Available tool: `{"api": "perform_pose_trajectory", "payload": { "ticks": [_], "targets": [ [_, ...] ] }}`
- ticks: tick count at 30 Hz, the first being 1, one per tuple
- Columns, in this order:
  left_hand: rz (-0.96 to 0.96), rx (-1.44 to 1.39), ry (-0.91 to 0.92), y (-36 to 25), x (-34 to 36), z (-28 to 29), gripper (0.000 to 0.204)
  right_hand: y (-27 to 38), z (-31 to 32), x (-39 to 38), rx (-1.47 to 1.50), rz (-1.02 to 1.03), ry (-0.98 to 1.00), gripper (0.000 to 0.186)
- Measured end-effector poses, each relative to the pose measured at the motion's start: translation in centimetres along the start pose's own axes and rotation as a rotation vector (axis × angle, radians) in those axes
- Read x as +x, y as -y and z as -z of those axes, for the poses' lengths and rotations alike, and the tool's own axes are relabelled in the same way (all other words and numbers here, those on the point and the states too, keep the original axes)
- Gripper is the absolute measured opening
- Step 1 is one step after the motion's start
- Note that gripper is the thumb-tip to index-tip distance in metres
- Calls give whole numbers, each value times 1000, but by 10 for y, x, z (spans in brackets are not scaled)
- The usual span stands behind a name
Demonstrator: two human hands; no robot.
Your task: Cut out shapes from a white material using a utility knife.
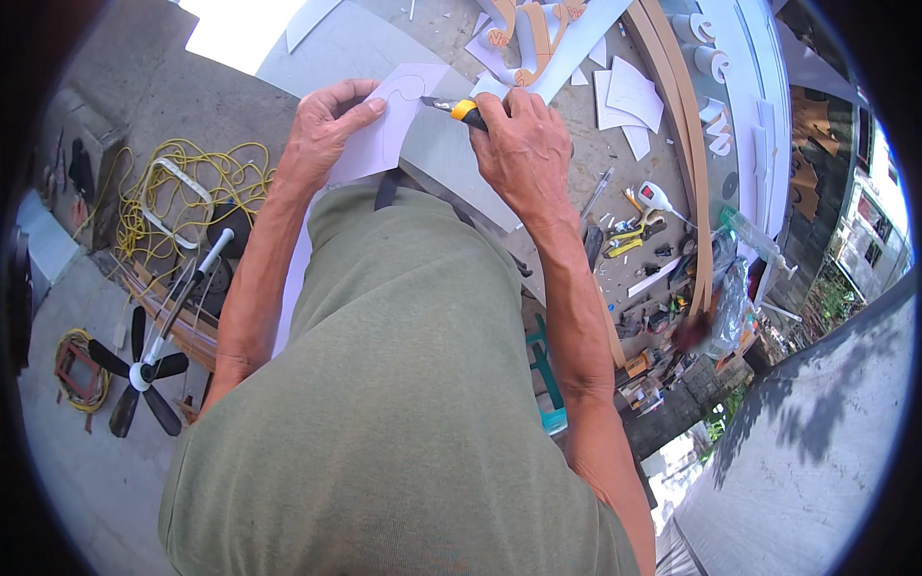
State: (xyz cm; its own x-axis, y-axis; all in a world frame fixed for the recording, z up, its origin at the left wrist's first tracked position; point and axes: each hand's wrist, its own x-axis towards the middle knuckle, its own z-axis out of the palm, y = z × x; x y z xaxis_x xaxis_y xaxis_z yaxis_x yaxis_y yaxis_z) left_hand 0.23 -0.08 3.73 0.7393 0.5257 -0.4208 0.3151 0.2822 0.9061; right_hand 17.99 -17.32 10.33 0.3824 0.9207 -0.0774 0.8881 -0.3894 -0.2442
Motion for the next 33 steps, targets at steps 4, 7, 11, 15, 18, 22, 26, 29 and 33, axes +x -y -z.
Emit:
{"api": "perform_pose_trajectory", "payload": {
  "ticks": [4, 7, 11, 15, 18, 22, 26, 29, 33],
  "targets": [
    [23, -63, -36, -9, -4, -10, 37, 9, 8, -4, -101, -30, -56, 24],
    [28, -89, -15, -9, -4, -11, 38, 6, 13, -5, -87, -62, -39, 25],
    [46, -68, 46, -7, 0, -12, 37, -5, 13, -3, -121, 22, -66, 30],
    [-107, 69, -13, -16, -6, -13, 28, -17, 19, 3, -150, 87, -165, 32],
    [-242, 271, -120, -34, -18, -11, 21, -27, 23, 5, 127, -113, -303, 26],
    [-256, 117, -193, -40, -20, -17, 21, -17, 26, 7, 637, -312, -253, 40],
    [-107, -243, -242, -27, -14, -21, 24, 8, 26, 1, 875, -410, -77, 37],
    [-40, -296, -238, -13, -7, -22, 26, 17, 20, -3, 856, -492, 29, 37],
    [-2, -303, -257, 3, 1, -28, 27, 18, -2, -9, 767, -474, 117, 35]
  ]
}}
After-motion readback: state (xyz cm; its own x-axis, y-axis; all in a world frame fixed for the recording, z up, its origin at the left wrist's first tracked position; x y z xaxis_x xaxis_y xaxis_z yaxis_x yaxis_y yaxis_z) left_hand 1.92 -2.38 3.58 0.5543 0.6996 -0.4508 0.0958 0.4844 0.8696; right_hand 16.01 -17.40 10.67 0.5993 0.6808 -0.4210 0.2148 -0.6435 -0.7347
